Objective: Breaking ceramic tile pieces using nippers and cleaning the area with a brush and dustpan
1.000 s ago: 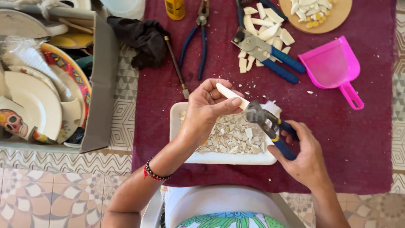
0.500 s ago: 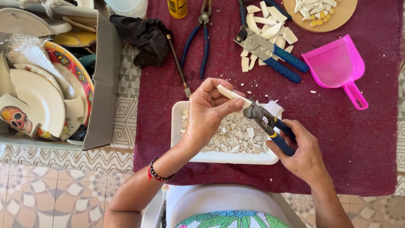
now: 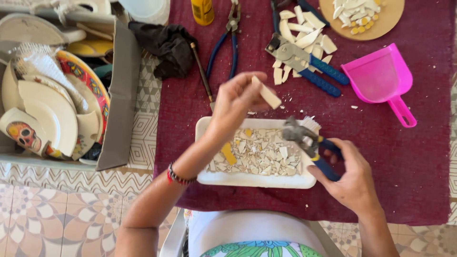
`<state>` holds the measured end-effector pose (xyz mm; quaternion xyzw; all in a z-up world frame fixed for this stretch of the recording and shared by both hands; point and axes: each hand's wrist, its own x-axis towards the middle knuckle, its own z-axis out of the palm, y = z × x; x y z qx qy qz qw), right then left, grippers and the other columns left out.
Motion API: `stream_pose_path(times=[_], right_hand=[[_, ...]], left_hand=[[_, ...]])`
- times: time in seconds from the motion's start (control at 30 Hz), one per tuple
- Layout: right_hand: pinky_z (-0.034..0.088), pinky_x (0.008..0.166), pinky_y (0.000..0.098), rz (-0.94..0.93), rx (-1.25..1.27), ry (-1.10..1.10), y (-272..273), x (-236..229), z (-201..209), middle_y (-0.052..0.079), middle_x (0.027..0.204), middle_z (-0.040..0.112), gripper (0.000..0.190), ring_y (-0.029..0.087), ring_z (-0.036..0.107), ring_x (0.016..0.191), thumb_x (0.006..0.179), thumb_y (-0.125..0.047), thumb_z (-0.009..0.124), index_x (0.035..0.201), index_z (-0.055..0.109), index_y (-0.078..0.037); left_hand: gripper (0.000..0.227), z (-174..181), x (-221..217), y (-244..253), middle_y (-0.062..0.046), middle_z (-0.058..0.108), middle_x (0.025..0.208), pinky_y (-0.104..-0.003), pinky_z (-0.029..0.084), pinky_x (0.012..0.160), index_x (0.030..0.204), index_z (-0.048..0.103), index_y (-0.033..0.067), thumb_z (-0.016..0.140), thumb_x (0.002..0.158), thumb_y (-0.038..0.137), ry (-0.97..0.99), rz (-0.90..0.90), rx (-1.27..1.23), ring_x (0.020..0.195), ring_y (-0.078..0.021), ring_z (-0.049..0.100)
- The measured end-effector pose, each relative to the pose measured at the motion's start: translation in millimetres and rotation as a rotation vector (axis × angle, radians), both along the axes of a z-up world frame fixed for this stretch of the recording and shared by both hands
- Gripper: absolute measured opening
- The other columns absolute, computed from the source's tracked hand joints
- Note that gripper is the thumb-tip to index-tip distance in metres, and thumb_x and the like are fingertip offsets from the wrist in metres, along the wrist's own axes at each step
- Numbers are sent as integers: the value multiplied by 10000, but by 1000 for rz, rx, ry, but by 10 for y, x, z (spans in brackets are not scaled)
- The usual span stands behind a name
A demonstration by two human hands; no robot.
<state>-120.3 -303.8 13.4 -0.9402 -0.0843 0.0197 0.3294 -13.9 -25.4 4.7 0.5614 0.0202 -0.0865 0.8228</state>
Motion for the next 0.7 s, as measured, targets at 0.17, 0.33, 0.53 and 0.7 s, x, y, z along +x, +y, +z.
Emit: stream_pose_path(times=[0.17, 0.33, 0.53, 0.7], right_hand=[[508, 945, 420, -137, -45, -147, -336, -141, -146, 182, 1221, 594, 792, 269, 631, 942, 727, -231, 892, 1398, 575, 45], [486, 1061, 486, -231, -281, -307, -733, -254, -437, 215, 1288, 626, 869, 333, 644, 1075, 705, -374, 917, 1422, 651, 39], [380, 1122, 540, -260, -305, -161, -870, -223, -450, 184, 1350, 543, 916, 384, 437, 1303, 720, -460, 851, 1492, 602, -36], [299, 1174, 565, -119, -372, -175, -912, -72, -498, 221, 1453, 451, 966, 428, 400, 1361, 780, -564, 752, 1516, 497, 6]], left_hand=[[199, -251, 912, -131, 4, 681, 723, -212, 405, 461, 1072, 741, 21, 610, 989, 147, -248, 84, 389, 540, -40, 528], [114, -118, 1538, -533, -7, 779, 675, -178, 616, 483, 1009, 725, 73, 660, 951, 146, -289, 128, 557, 569, -51, 762], [389, -408, 1763, -707, -121, 745, 896, -487, 501, 649, 1243, 643, 103, 771, 880, 163, -625, 121, 1024, 827, -336, 726], [388, -433, 1381, -676, -233, 731, 1093, -488, 560, 678, 1110, 712, -39, 453, 877, -213, -1078, -110, 1170, 843, -379, 664]])
